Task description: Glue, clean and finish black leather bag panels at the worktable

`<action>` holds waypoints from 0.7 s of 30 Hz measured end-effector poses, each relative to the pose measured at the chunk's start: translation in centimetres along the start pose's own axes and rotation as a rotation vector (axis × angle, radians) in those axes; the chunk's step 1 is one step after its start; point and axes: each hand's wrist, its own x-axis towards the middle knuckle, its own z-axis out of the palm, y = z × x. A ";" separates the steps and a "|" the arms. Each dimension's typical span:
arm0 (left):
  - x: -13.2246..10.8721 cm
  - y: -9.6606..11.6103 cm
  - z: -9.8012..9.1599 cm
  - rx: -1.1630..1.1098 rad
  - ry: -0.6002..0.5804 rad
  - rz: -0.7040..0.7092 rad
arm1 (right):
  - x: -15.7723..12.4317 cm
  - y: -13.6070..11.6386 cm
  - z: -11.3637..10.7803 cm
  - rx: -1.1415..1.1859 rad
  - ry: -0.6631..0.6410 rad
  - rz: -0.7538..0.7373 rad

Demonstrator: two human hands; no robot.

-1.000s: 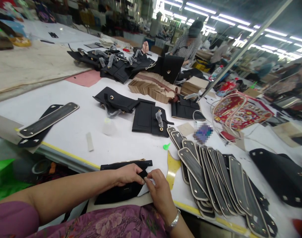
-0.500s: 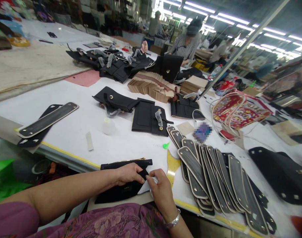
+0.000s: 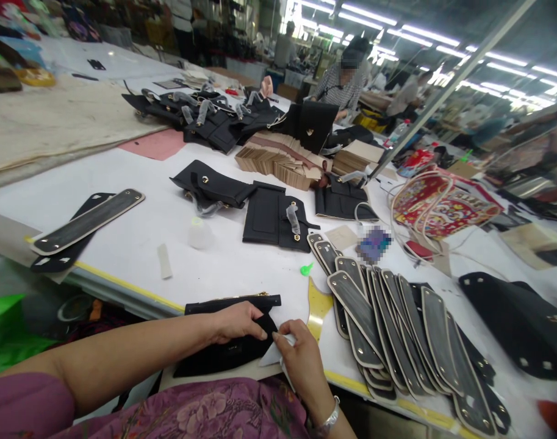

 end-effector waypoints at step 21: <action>0.3 0.1 -0.2 -0.001 -0.001 -0.039 | 0.2 0.4 0.2 0.056 0.018 -0.007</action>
